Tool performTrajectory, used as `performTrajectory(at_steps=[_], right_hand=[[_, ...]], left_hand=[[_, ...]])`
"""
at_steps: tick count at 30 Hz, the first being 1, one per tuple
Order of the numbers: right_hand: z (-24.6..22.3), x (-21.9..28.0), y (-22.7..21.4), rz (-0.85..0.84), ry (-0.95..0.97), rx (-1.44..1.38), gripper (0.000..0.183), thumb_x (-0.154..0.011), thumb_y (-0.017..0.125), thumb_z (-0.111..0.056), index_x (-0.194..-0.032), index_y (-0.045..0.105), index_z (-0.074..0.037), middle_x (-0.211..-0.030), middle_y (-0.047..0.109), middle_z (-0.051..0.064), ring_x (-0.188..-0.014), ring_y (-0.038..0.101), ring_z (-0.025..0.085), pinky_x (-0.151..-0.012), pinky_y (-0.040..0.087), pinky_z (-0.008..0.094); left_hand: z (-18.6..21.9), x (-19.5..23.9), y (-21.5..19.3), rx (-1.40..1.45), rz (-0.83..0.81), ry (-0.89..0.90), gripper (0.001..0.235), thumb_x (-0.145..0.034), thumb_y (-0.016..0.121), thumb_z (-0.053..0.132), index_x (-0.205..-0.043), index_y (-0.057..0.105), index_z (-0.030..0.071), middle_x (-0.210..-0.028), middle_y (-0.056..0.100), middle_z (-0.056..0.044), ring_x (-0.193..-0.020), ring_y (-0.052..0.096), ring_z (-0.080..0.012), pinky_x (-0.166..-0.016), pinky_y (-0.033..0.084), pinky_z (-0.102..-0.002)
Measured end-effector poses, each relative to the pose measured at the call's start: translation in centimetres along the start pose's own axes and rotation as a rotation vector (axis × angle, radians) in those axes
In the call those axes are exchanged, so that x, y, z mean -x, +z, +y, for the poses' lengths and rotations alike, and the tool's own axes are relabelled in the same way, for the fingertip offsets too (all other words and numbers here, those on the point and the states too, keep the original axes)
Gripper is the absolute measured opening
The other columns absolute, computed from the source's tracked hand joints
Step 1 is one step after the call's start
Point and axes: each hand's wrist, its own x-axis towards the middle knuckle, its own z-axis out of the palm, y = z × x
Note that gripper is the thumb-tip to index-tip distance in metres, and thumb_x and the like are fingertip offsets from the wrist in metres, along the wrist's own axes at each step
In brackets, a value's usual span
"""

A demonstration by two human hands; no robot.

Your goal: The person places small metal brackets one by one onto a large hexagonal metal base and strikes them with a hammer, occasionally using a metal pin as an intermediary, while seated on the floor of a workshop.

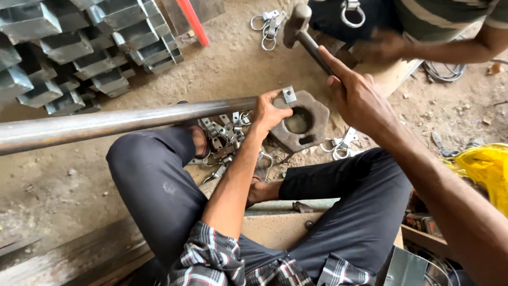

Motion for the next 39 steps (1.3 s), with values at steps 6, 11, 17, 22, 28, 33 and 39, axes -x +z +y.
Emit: performTrajectory(at_steps=[6,11,17,22,28,33,39], right_hand=[[-1.4,-1.8,-1.0,-0.152,-0.056,0.084,0.054,-0.105,0.047,-0.022,-0.158,0.042,-0.017,-0.081,0.069,0.021,-0.052,0.066,0.027,-0.049,0.053,0.041],[-0.1,-0.6,-1.3,0.066,-0.17,0.032,0.054,-0.109,0.045,-0.018,-0.162,0.042,-0.01,-0.08,0.068,0.024,-0.053,0.061,0.024,-0.052,0.048,0.041],[-1.0,-1.8,-1.1,-0.301,0.041,0.11,0.055,-0.108,0.042,-0.022,-0.162,0.037,-0.019,-0.102,0.068,0.012,-0.044,0.051,0.021,-0.039,0.049,0.039],[-0.2,-2.0,-3.7,0.049,-0.215,0.102,0.056,-0.109,0.044,-0.019,-0.164,0.04,-0.012,-0.071,0.065,0.021,-0.049,0.052,0.012,-0.051,0.042,0.033],[-1.5,-1.7,-1.5,-0.325,0.042,0.204,0.055,-0.106,0.042,-0.025,-0.161,0.036,-0.023,-0.068,0.068,0.013,-0.047,0.056,0.023,-0.044,0.05,0.04],[-1.4,0.3,-3.7,-0.029,0.003,0.013,0.056,-0.107,0.045,-0.022,-0.163,0.039,-0.02,-0.068,0.061,0.015,-0.05,0.054,0.019,-0.047,0.044,0.037],[-0.8,2.0,-3.0,0.107,-0.014,0.021,0.054,-0.114,0.045,-0.02,-0.167,0.037,-0.019,-0.074,0.062,0.015,-0.056,0.054,0.022,-0.052,0.043,0.038]], left_hand=[[1.3,0.7,-0.1,-0.177,0.075,-0.079,0.06,-0.055,0.086,0.025,-0.115,0.079,0.024,-0.094,0.082,0.0,-0.087,0.075,-0.0174,-0.09,0.05,-0.036],[0.1,0.2,0.1,-0.177,0.048,-0.155,0.062,-0.053,0.085,0.031,-0.115,0.079,0.027,-0.095,0.081,0.0,-0.091,0.075,-0.0185,-0.093,0.054,-0.039],[-0.8,-0.8,0.7,-0.305,0.075,-0.228,0.078,-0.05,0.092,0.036,-0.123,0.07,0.016,-0.113,0.074,-0.008,-0.113,0.066,-0.0273,-0.112,0.034,-0.05],[-1.9,-1.1,0.9,-0.296,0.063,-0.184,0.072,-0.051,0.088,0.037,-0.117,0.074,0.013,-0.113,0.077,-0.01,-0.113,0.069,-0.0268,-0.115,0.037,-0.047],[-0.5,-0.6,0.4,-0.259,0.124,-0.117,0.07,-0.049,0.092,0.033,-0.116,0.074,0.019,-0.105,0.076,-0.007,-0.106,0.068,-0.0266,-0.107,0.035,-0.051],[0.4,0.0,0.6,-0.267,0.042,-0.194,0.069,-0.052,0.085,0.033,-0.12,0.077,0.028,-0.102,0.081,-0.004,-0.099,0.075,-0.0228,-0.1,0.052,-0.038],[0.6,-0.3,0.1,-0.202,0.014,-0.121,0.064,-0.053,0.085,0.031,-0.117,0.079,0.025,-0.097,0.083,-0.005,-0.091,0.077,-0.0201,-0.094,0.055,-0.035]])
